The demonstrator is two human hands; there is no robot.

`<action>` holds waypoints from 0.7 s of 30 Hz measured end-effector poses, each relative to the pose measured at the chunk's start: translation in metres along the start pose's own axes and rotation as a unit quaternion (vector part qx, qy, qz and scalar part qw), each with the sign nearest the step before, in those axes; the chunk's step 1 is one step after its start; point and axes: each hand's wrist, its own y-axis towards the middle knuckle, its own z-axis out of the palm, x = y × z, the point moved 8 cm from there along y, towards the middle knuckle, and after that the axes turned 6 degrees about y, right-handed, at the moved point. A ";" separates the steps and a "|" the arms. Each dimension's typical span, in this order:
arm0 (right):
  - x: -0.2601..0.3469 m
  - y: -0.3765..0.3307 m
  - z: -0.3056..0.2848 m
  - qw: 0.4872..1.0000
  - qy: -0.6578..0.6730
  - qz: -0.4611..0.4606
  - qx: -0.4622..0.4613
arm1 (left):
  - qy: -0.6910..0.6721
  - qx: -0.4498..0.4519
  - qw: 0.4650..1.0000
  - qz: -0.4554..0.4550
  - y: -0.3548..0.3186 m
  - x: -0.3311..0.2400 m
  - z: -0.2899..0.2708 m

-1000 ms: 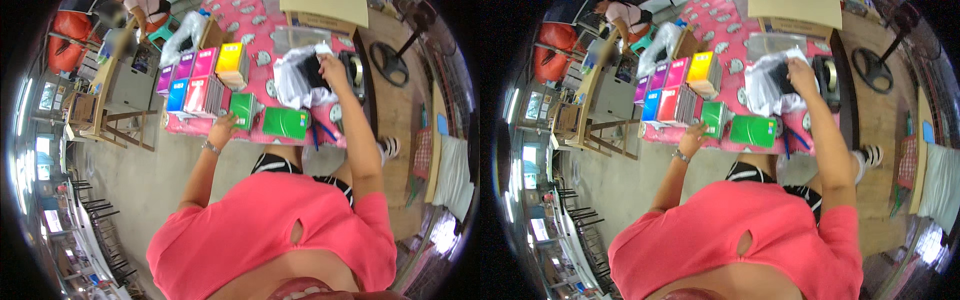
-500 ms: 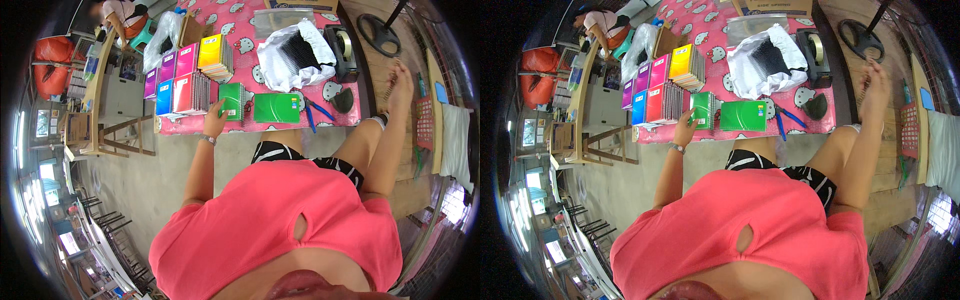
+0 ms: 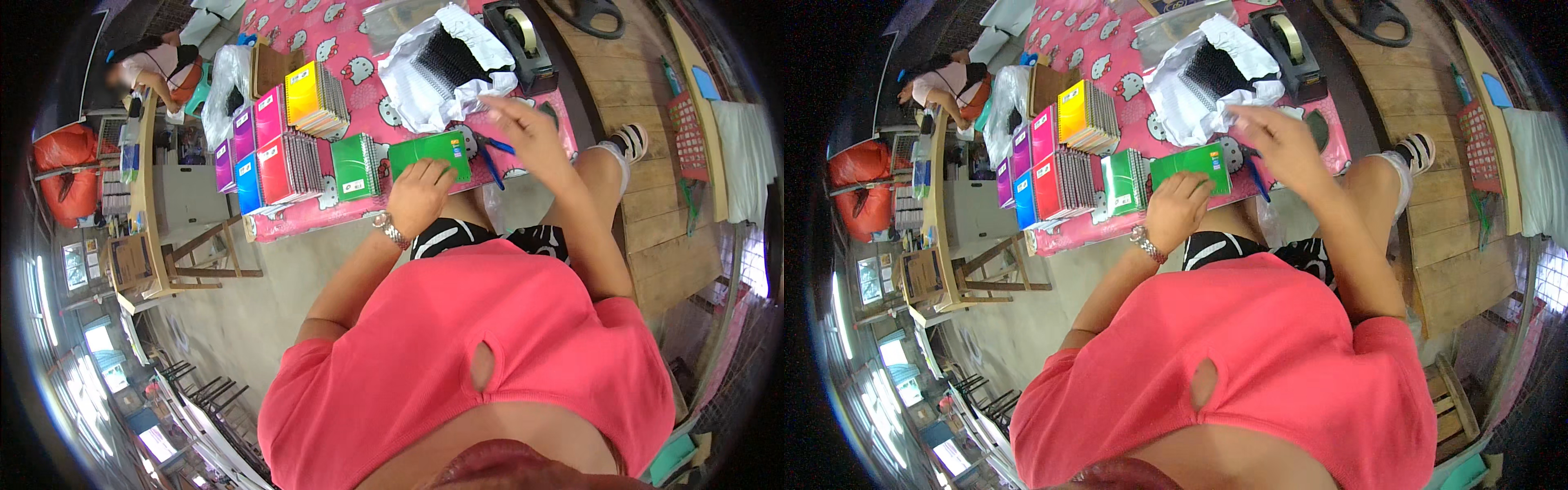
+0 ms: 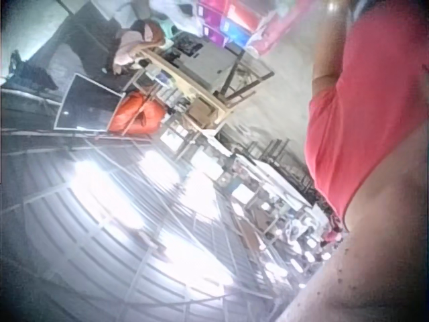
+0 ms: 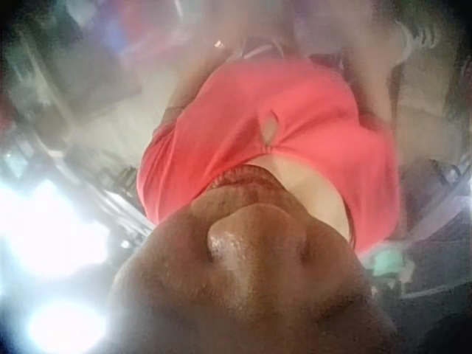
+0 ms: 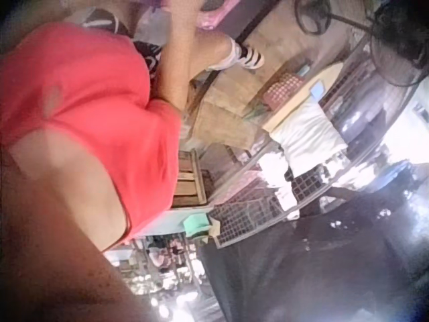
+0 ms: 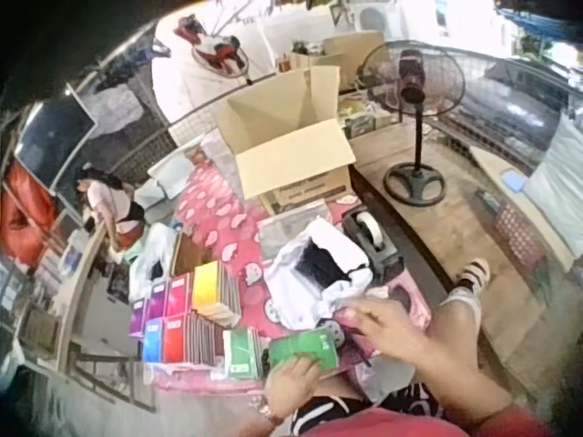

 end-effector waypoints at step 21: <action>-0.010 -0.029 0.039 0.983 -0.046 -0.032 0.173 | 0.048 -0.069 0.996 -0.020 0.030 0.004 -0.030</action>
